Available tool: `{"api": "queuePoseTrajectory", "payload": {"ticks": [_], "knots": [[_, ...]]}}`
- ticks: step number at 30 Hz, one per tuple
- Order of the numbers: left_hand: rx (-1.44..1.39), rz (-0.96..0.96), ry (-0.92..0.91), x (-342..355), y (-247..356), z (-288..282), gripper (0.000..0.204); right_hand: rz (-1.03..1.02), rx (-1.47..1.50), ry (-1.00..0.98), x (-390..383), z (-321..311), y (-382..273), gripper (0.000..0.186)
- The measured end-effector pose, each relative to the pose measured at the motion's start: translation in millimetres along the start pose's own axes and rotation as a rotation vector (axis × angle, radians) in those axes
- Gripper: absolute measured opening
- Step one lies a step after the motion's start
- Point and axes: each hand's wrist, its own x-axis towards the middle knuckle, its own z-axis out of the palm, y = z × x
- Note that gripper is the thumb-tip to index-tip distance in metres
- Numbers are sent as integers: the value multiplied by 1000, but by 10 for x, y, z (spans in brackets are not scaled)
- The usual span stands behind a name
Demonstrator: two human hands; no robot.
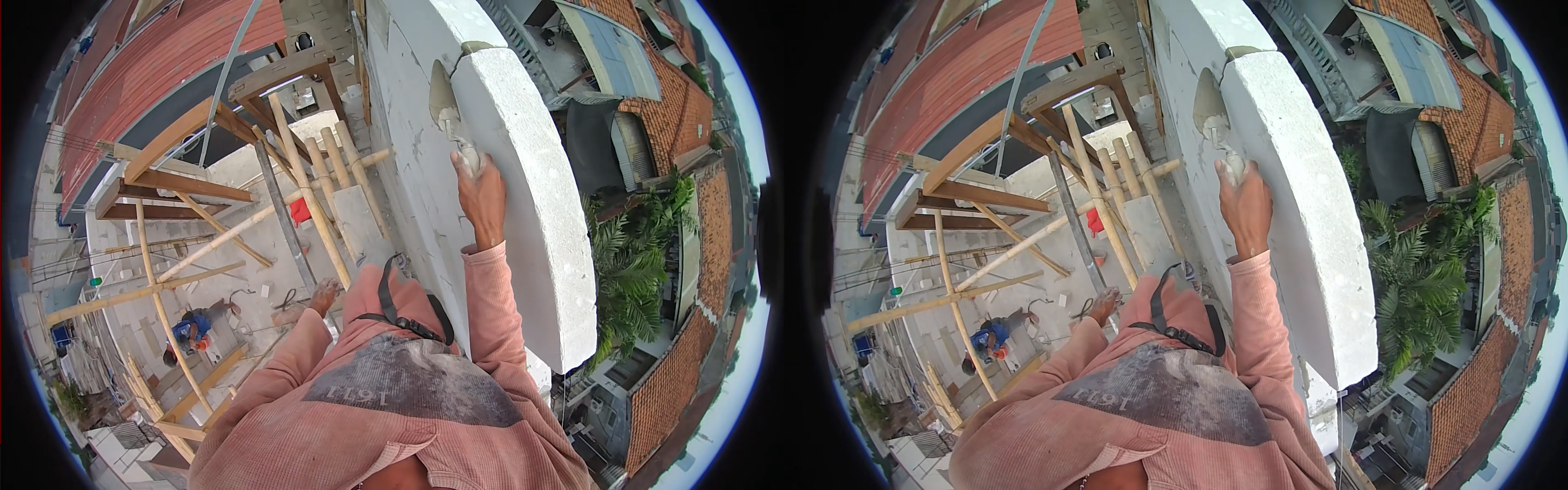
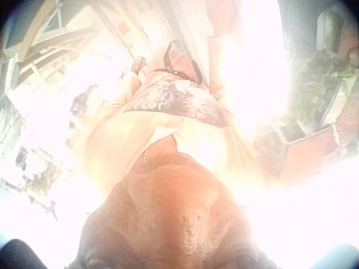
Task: The person applies mortar to a wall and a light brick using a trowel, places the brick on the wall, taps it with a hammer, and then measures the brick with a tape measure.
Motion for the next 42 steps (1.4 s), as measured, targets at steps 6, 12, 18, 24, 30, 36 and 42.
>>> {"api": "queuePoseTrajectory", "payload": {"ticks": [6,12,18,24,30,36,42], "knots": [[760,327,-62,-161,-862,-344,21,-69,-11,77,-148,-41,-76,46],[1130,684,-20,-249,-966,-335,20,-127,36,110,-328,130,79,46],[494,227,-162,326,-691,-399,26,2,244,-177,117,977,148,46],[-43,-22,-93,445,640,-456,38,59,268,-119,1370,1944,459,47],[230,169,162,945,25,-1494,37,-98,341,78,1266,1905,411,38],[1074,508,-187,1331,735,-1647,37,-60,293,190,617,1549,746,38],[264,-134,-137,1564,2100,-907,40,0,209,224,-94,1038,562,38]]}}
